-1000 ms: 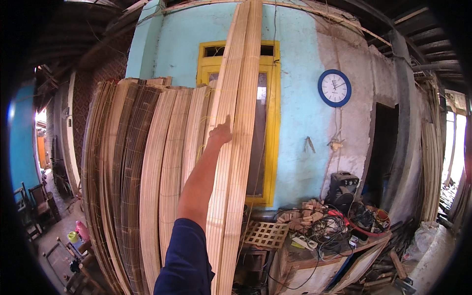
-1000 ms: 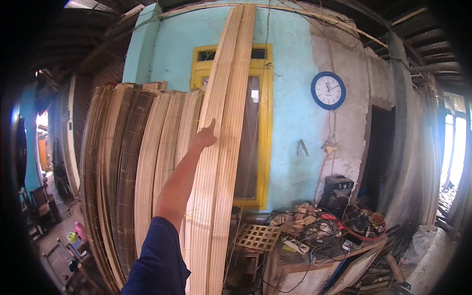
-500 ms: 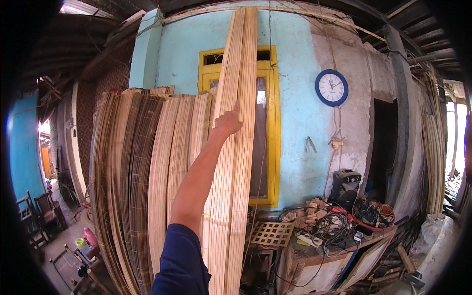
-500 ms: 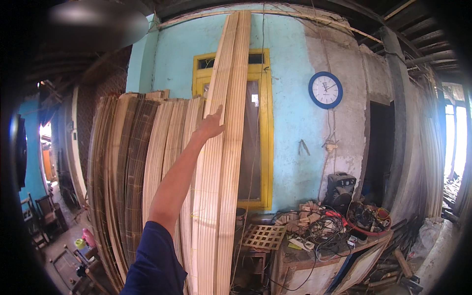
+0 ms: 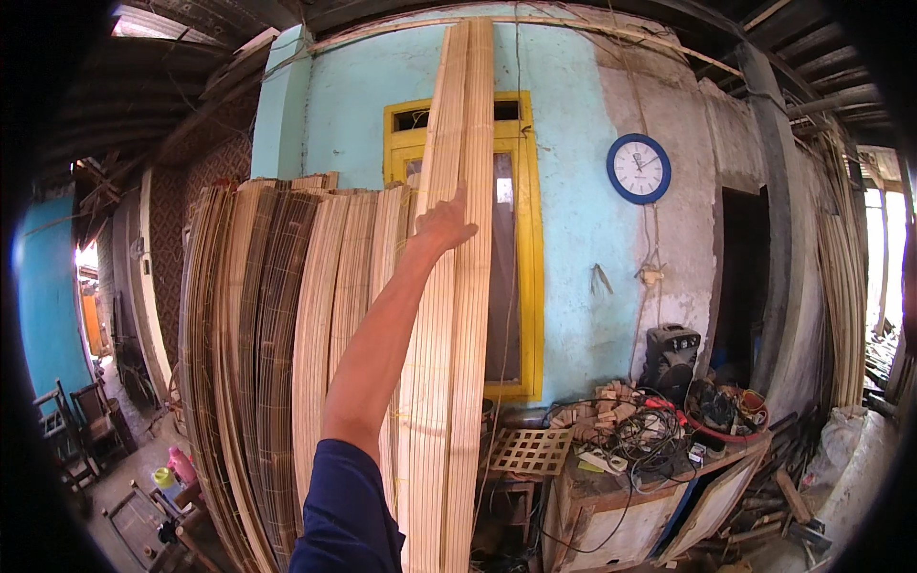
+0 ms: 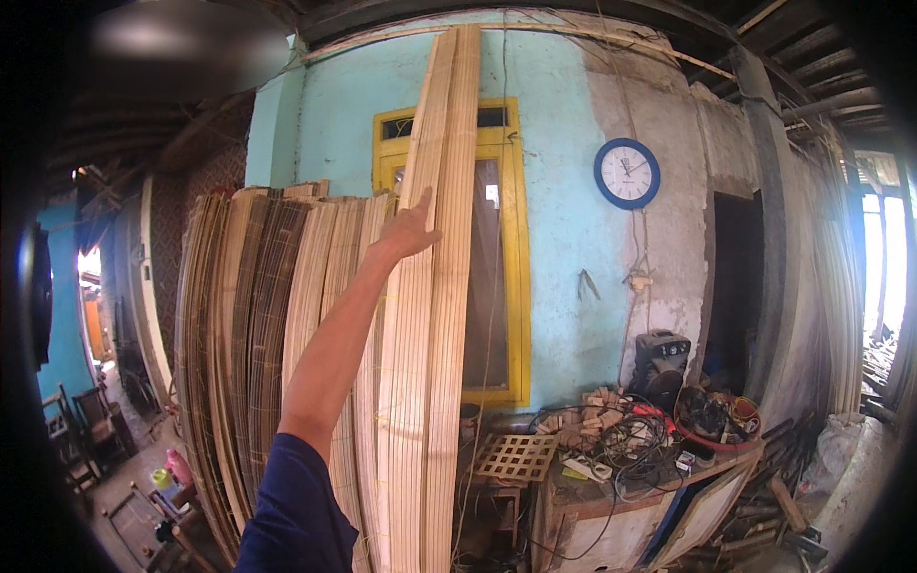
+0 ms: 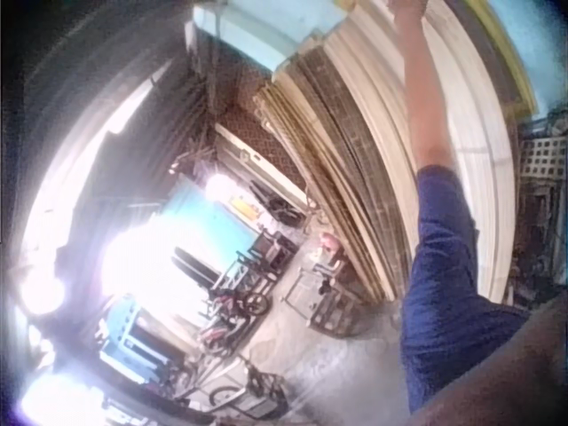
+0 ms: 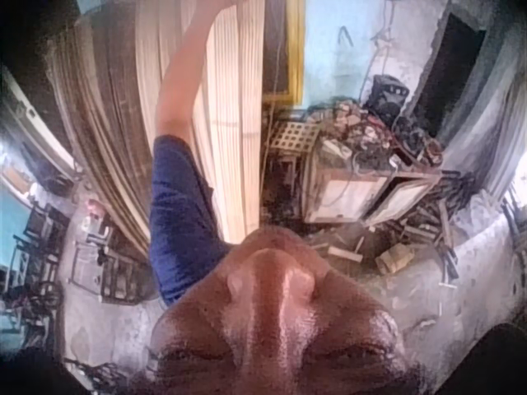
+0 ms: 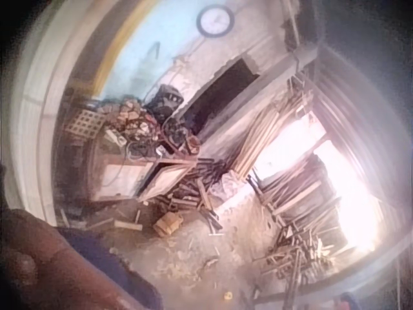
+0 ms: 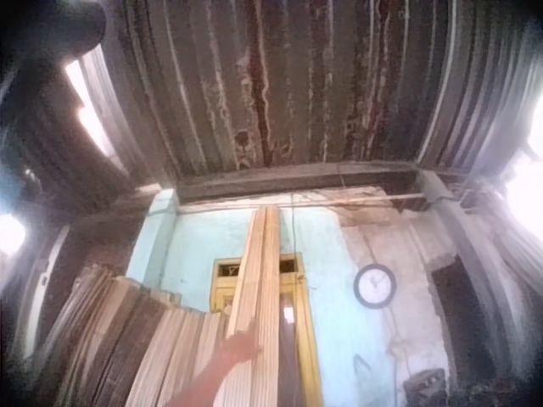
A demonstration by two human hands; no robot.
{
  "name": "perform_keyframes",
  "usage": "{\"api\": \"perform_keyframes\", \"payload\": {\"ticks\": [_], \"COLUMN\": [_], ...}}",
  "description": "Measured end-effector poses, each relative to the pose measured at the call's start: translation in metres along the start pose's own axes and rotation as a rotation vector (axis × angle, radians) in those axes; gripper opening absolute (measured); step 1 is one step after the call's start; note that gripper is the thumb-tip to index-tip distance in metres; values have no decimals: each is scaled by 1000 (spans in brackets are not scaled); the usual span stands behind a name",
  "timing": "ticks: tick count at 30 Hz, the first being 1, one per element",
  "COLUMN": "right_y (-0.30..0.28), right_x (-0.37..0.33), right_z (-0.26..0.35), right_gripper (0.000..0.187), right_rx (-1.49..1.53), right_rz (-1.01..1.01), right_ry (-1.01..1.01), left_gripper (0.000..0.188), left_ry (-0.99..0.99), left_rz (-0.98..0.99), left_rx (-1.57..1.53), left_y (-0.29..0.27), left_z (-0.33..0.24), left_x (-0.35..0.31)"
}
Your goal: The person weaves yellow bamboo strips through a wooden loom frame, repeatedly pulling the strips through the structure. The person then uses a curved knife to cut the woven strips from the loom.
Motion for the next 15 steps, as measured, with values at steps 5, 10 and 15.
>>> {"api": "perform_keyframes", "payload": {"ticks": [5,10,15], "right_y": [-3,-6,-2], "right_x": [-2,-3,-6], "right_z": [-4,-8,-7], "right_gripper": [32,33,33], "right_rx": [-4,-4,-4], "right_rz": [-6,-18,-6], "right_ry": [5,10,2], "left_gripper": [91,90,90], "left_ry": [-84,-78,3], "left_rz": [-144,-72,210], "left_rx": [-71,-20,15], "left_y": [-50,-58,-31], "left_z": [-20,-31,-19], "left_x": [12,9,-3]}}
Point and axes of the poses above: each hand's wrist, its own x-axis towards the middle knuckle, its own y-axis out of the palm, z = x × y, the point moved 6 cm from there along x, towards the middle knuckle, and after that the axes turned 14 degrees about -z, right-handed, at the moved point
